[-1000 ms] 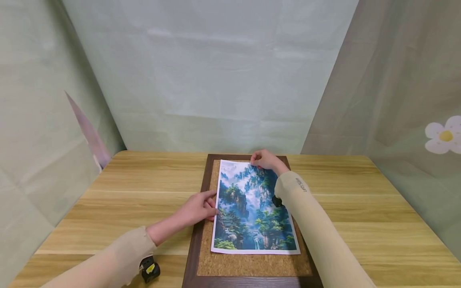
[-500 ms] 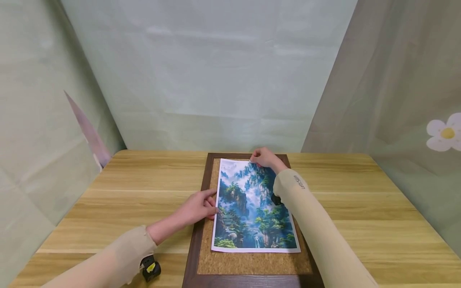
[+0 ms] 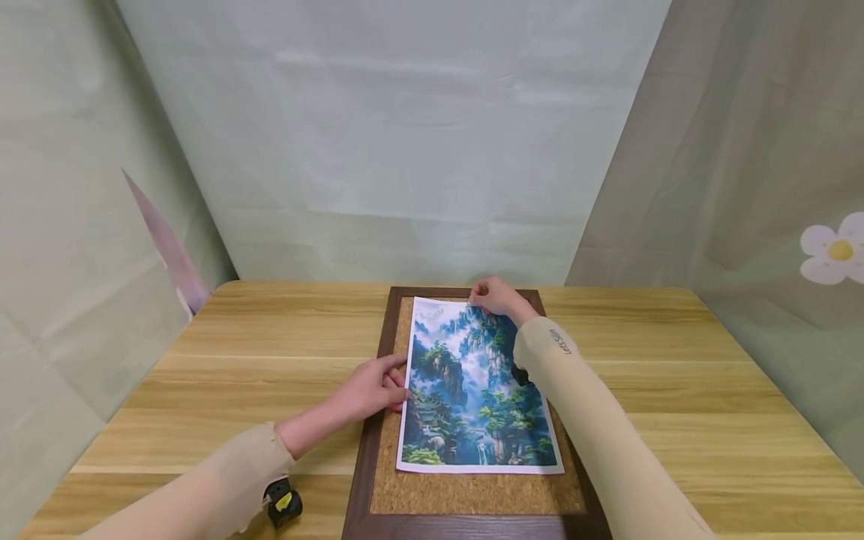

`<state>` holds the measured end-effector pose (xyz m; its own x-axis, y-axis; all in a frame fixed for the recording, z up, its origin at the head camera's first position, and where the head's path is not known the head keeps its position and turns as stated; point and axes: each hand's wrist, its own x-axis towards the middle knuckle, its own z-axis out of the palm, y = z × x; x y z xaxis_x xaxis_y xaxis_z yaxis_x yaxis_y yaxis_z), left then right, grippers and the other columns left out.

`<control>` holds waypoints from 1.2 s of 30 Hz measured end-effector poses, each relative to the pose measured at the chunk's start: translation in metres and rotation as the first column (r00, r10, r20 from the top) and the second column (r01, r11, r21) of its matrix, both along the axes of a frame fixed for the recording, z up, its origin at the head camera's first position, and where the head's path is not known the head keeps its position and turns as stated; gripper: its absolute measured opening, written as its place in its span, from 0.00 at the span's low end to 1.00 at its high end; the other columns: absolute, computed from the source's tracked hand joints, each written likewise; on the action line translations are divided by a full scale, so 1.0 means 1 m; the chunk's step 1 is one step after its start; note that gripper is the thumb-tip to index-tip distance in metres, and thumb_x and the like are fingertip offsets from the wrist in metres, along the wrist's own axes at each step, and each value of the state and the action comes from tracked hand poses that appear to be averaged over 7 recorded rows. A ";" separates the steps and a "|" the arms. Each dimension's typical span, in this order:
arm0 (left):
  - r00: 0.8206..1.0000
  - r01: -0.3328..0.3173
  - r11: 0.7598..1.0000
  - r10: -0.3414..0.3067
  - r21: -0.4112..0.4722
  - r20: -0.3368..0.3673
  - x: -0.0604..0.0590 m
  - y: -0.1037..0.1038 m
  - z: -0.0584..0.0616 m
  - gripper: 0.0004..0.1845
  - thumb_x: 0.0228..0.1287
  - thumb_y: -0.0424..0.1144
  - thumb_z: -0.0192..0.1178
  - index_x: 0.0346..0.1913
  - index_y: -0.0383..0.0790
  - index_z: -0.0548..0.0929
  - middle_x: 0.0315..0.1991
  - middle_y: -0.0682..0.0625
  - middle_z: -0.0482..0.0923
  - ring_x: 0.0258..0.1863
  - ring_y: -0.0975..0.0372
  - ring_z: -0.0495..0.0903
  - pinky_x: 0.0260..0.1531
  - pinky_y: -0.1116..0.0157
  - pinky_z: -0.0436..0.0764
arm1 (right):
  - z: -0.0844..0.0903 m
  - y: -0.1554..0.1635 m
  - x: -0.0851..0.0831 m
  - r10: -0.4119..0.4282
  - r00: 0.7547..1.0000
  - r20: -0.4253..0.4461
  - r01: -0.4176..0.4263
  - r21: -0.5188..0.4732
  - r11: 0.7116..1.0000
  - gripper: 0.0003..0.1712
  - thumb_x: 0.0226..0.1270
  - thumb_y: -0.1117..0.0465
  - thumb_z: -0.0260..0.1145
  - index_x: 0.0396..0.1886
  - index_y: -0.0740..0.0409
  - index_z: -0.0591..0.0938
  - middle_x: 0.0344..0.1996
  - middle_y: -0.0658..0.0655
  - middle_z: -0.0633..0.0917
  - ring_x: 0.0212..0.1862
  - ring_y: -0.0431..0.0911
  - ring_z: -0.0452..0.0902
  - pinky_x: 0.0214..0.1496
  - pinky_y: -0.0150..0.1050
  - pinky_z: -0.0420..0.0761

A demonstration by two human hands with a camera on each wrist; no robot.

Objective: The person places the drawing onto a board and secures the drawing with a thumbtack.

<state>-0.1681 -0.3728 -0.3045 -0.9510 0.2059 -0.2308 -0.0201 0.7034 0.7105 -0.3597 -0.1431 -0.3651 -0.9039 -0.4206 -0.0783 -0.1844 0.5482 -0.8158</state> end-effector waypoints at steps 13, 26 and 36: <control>1.000 0.005 1.000 -0.005 0.013 -0.008 0.001 -0.005 -0.001 0.36 0.61 0.27 0.62 0.71 0.22 0.62 0.34 0.43 0.79 0.25 0.64 0.80 0.29 0.67 0.84 | 0.001 -0.005 -0.004 0.043 0.998 -0.037 -0.041 0.058 0.997 0.07 0.76 0.59 0.57 0.40 0.57 0.78 0.20 0.49 0.71 0.23 0.43 0.67 0.41 0.38 0.72; 1.000 -0.004 1.000 0.004 -0.003 -0.012 0.000 -0.006 -0.004 0.37 0.60 0.26 0.63 0.72 0.25 0.62 0.33 0.44 0.79 0.24 0.64 0.80 0.29 0.67 0.85 | -0.001 -0.005 -0.009 0.097 0.994 -0.042 -0.094 0.085 0.992 0.07 0.76 0.59 0.57 0.40 0.57 0.78 0.20 0.50 0.72 0.23 0.42 0.67 0.37 0.36 0.72; 1.000 0.008 1.000 -0.008 -0.004 -0.021 0.000 -0.007 -0.003 0.37 0.60 0.26 0.62 0.72 0.25 0.61 0.32 0.44 0.79 0.24 0.64 0.80 0.28 0.67 0.84 | 0.001 -0.004 -0.010 0.109 0.991 -0.074 -0.101 0.101 0.990 0.06 0.76 0.60 0.58 0.40 0.57 0.78 0.19 0.49 0.71 0.22 0.42 0.67 0.35 0.36 0.72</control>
<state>-0.1678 -0.3798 -0.3071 -0.9539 0.2130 -0.2116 0.0007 0.7064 0.7078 -0.3695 -0.1473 -0.3640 -0.8600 -0.5074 -0.0536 -0.3067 0.5980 -0.7405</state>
